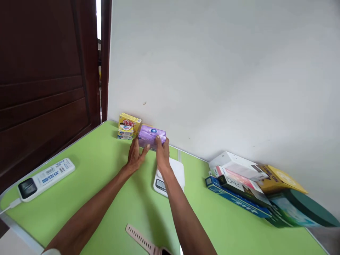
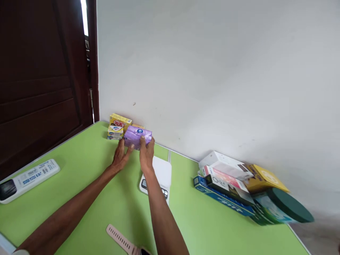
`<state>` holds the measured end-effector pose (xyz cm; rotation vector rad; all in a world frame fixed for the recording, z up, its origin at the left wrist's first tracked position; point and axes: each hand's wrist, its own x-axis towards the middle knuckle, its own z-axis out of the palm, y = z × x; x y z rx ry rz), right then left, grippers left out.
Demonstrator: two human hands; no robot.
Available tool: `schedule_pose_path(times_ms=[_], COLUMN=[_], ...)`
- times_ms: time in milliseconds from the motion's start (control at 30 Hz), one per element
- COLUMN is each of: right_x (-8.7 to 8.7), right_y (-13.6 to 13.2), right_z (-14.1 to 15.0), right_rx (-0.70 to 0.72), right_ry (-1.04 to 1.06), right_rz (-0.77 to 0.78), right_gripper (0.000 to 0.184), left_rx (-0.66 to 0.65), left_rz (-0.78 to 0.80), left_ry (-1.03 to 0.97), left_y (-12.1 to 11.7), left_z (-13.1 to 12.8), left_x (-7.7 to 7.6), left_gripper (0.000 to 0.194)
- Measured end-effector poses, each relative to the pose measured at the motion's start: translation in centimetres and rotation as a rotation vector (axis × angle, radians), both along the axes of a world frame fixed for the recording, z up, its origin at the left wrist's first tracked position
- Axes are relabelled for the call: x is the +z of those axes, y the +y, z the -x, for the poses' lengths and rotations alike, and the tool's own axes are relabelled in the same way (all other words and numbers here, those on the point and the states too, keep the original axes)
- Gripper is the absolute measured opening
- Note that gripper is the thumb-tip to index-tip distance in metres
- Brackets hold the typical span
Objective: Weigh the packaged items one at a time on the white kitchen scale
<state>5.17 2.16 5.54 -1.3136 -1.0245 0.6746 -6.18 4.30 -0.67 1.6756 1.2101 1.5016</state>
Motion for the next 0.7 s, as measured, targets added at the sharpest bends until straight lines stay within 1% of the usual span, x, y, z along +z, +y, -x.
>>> schedule_pose_path(times_ms=[67, 100, 167, 233, 300, 367, 433, 533, 600, 700], right_x=[1.3, 1.7, 1.8, 1.3, 0.3, -0.8, -1.9, -3.8, -5.2, -7.6], right_y=[-2.7, -4.1, -6.8, -8.8, -10.0, -10.4, -10.2, -10.3, -11.2, -14.2], right_z=[-2.2, -3.3, -5.6, -7.5, -9.0, -9.9, -10.5, -11.2, -11.9, -13.3], right_rx=[-0.030, -0.053, -0.098, -0.118, -0.131, -0.146, -0.145, -0.100, -0.159, -0.321], right_ry=[-0.007, -0.013, -0.022, -0.011, 0.006, 0.006, 0.003, 0.003, -0.029, -0.096], right_rz=[0.023, 0.033, 0.040, 0.045, 0.069, 0.102, 0.115, 0.114, 0.146, 0.213], right_gripper=[0.069, 0.070, 0.070, 0.070, 0.071, 0.074, 0.076, 0.078, 0.082, 0.094], left_rx=[-0.084, -0.134, -0.229, -0.302, -0.346, -0.363, -0.370, -0.366, -0.327, -0.230], left_rz=[-0.045, -0.069, -0.106, -0.112, -0.085, -0.036, 0.006, 0.033, 0.070, 0.175], left_ry=[0.020, 0.028, 0.045, 0.062, 0.084, 0.120, 0.172, 0.224, 0.200, 0.084], left_y=[-2.0, -3.1, -5.1, -6.7, -7.7, -8.1, -8.2, -7.7, -7.3, -6.9], left_z=[-1.3, -2.1, -3.7, -5.2, -6.3, -6.9, -7.1, -6.7, -6.0, -4.1], left_x=[0.9, 1.2, 1.2, 0.9, 0.3, -0.3, -0.9, -1.7, -2.3, -3.6], left_gripper=[0.070, 0.068, 0.066, 0.065, 0.067, 0.068, 0.068, 0.072, 0.075, 0.080])
